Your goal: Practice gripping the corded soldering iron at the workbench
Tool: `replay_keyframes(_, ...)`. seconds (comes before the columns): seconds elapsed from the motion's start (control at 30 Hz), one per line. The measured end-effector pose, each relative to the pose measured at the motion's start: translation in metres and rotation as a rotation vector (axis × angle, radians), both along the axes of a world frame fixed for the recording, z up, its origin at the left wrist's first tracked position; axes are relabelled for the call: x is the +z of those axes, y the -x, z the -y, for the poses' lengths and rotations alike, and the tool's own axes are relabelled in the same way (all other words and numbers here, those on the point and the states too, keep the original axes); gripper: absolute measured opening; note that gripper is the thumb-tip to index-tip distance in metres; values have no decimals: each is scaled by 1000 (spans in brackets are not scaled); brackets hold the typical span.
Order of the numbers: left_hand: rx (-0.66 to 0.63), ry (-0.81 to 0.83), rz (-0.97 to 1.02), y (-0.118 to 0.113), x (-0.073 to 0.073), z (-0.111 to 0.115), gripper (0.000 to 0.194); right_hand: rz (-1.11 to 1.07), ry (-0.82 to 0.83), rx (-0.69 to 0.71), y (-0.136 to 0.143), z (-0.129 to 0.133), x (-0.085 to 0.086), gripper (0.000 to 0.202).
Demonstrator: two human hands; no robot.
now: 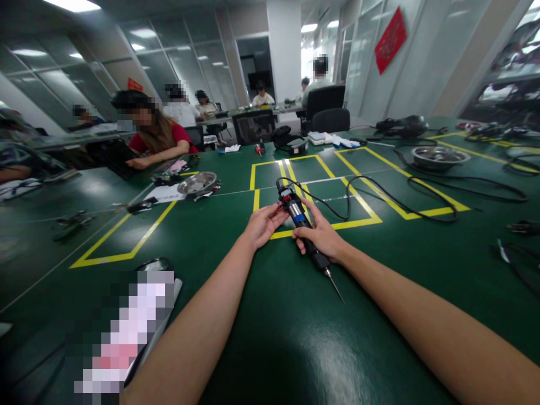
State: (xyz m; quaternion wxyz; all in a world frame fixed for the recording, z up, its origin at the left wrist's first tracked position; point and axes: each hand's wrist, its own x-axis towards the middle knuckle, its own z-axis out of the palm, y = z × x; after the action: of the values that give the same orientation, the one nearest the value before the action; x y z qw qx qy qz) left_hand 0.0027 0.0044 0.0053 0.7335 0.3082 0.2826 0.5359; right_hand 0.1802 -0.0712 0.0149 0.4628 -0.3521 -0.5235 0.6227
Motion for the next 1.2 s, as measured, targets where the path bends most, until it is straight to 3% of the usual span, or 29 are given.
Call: replay_keyframes(1.2, -23, -10, 25, 2, -2, -2, 8, -6, -5, 24, -1, 0, 2, 106)
